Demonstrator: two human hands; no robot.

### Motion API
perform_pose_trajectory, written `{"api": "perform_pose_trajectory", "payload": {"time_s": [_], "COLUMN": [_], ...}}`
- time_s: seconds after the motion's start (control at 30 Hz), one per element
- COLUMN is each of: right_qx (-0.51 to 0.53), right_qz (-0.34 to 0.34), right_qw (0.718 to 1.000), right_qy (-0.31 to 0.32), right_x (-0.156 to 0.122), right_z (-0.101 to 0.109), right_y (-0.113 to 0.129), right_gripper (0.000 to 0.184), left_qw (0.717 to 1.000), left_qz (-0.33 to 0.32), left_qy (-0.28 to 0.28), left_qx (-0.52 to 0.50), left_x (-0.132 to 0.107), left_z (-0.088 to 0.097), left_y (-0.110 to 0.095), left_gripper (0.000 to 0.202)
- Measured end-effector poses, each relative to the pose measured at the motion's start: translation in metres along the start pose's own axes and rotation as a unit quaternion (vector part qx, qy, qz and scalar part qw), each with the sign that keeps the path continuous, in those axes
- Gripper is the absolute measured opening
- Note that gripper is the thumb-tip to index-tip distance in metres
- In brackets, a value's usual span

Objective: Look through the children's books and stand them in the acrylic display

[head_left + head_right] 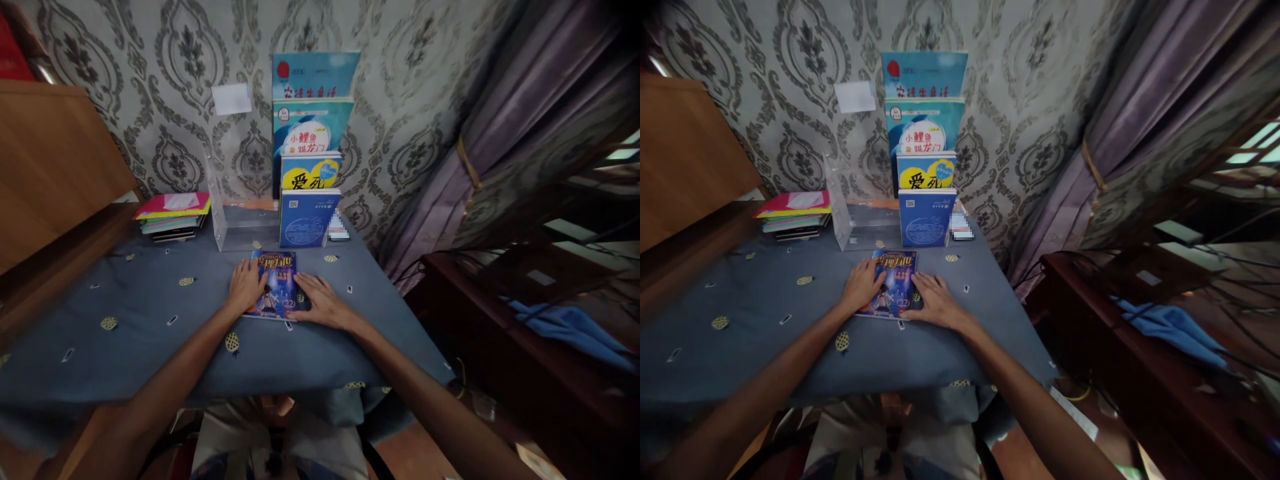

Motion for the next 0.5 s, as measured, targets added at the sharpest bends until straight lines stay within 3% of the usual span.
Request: {"api": "perform_pose_trajectory", "payload": {"time_s": [0.17,0.27,0.33,0.4,0.47,0.5], "right_qx": [0.002,0.009,0.021,0.036,0.051,0.058], "right_qz": [-0.007,-0.006,-0.006,-0.011,-0.019,-0.024], "right_qw": [1.0,1.0,1.0,0.999,0.998,0.998], "right_qy": [0.012,0.005,0.007,0.013,0.021,0.025], "right_x": [0.002,0.002,0.001,0.0,0.0,-0.001], "right_z": [0.001,0.002,0.001,0.0,-0.002,-0.002], "right_y": [0.0,-0.002,-0.004,-0.007,-0.009,-0.01], "right_gripper": [0.106,0.107,0.107,0.107,0.109,0.11], "left_qw": [0.997,0.975,0.92,0.827,0.74,0.711], "left_qz": [-0.015,0.018,0.065,0.133,0.19,0.207], "left_qy": [-0.036,-0.066,-0.104,-0.135,-0.123,-0.104], "left_qx": [-0.068,-0.212,-0.372,-0.53,-0.634,-0.664], "left_x": [0.001,0.004,0.005,0.004,0.001,0.0], "left_z": [-0.005,-0.008,-0.012,-0.021,-0.036,-0.041], "left_y": [0.013,0.032,0.045,0.053,0.051,0.046], "left_gripper": [0.046,0.047,0.047,0.048,0.051,0.051]}}
Point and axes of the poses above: each hand's wrist, its own x-axis towards the middle knuckle, its own z-axis out of the back of the hand, y = z × x, the point moved 10 cm from there along x, towards the middle knuckle, and after that the axes turned 13 degrees about -z, right-handed, at the moved point
